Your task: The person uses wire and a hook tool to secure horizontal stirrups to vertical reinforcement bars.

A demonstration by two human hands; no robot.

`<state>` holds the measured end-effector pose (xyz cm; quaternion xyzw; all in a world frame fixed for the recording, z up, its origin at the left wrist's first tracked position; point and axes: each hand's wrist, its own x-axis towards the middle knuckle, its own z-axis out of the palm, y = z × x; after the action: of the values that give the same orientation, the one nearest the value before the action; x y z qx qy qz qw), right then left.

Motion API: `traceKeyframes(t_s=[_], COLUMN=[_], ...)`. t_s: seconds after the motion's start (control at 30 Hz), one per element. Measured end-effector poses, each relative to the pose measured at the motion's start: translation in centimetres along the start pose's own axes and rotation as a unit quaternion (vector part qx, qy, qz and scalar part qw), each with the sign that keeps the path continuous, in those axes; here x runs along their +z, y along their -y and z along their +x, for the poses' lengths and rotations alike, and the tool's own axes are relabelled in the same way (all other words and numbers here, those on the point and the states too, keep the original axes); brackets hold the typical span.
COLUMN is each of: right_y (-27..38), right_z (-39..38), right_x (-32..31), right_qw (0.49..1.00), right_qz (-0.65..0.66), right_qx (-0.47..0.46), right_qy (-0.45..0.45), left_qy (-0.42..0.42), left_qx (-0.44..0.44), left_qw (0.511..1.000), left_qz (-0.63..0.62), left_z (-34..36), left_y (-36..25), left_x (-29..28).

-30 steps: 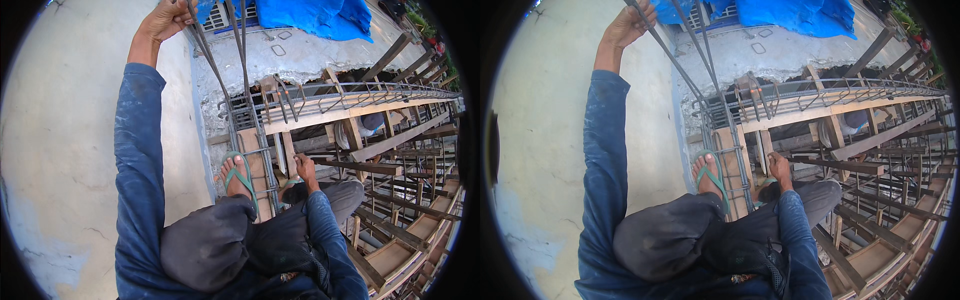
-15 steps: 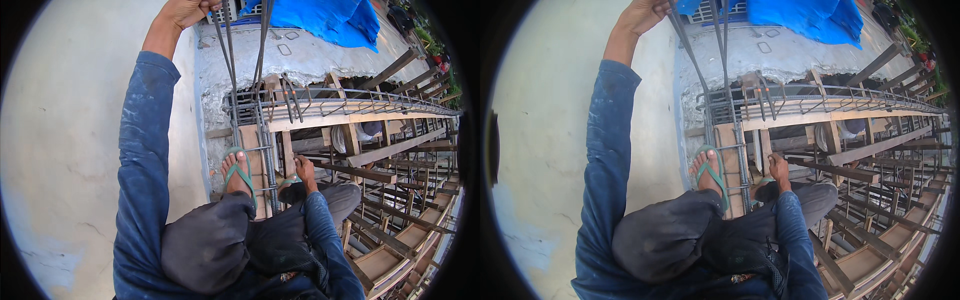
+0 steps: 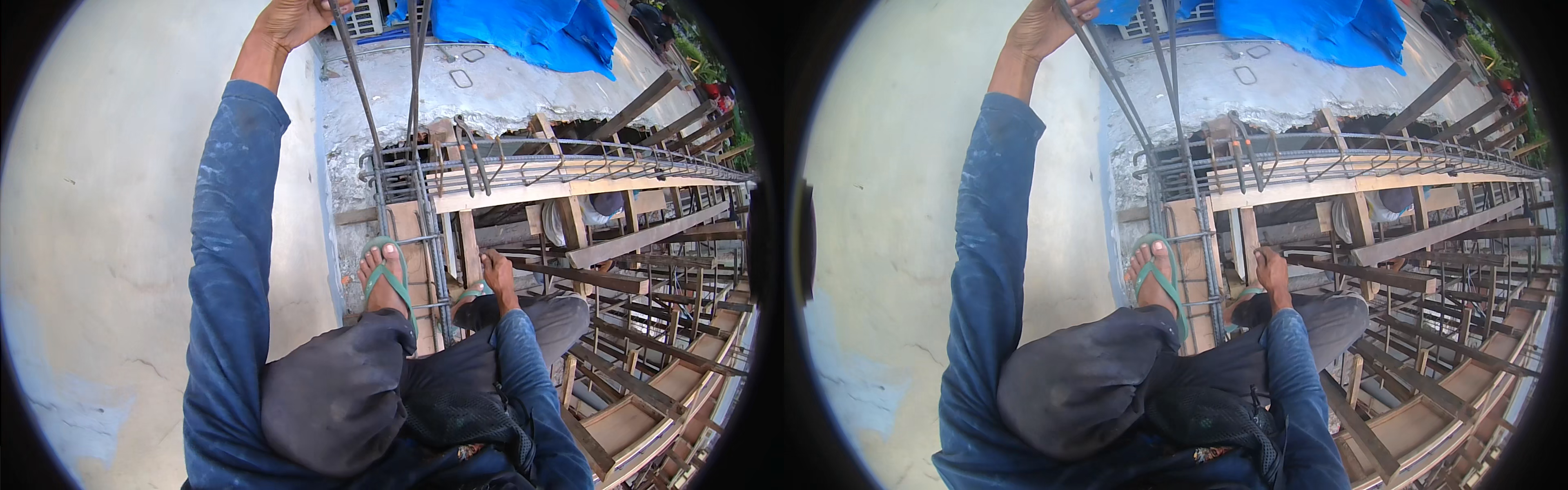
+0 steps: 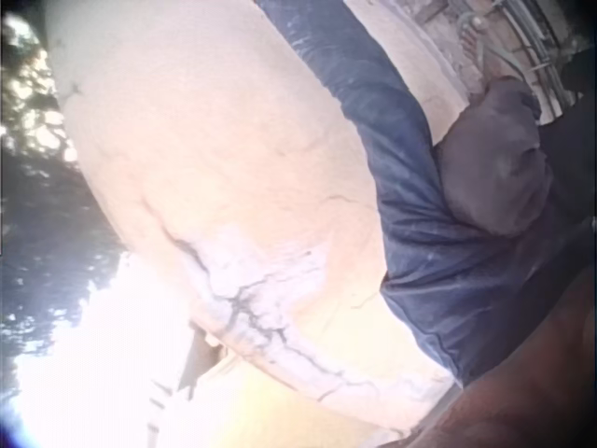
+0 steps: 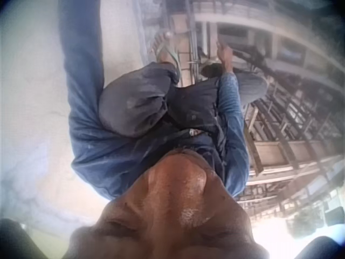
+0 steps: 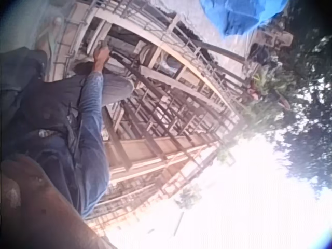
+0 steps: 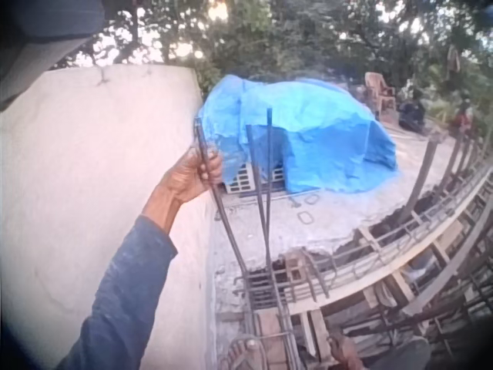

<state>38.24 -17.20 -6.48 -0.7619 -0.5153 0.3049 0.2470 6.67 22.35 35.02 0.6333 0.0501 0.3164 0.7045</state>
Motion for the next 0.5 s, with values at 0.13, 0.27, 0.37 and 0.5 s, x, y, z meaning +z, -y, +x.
traceKeyframes(t_s=[0.13,0.27,0.37,0.5], right_y=[-0.1,0.0,-0.1,-0.7], right_z=[0.0,0.0,0.0,-0.2], right_x=[-0.2,0.0,0.3,0.3], right_qw=[1.000,1.000,1.000,1.000], right_qz=[0.001,-0.010,-0.013,-0.017], right_qx=[-0.002,0.002,0.005,0.005], right_qy=[-0.002,0.002,0.001,0.000], left_qy=[-0.145,-0.174,-0.163,-0.202], left_qx=[0.020,0.027,0.046,0.002], left_qw=[0.988,0.982,0.984,0.979], left_qz=[0.050,0.067,0.047,-0.043], left_z=[-0.3,0.1,0.3,0.6], left_y=[0.5,0.8,1.1,2.0], left_x=[1.9,2.5,1.3,1.3])
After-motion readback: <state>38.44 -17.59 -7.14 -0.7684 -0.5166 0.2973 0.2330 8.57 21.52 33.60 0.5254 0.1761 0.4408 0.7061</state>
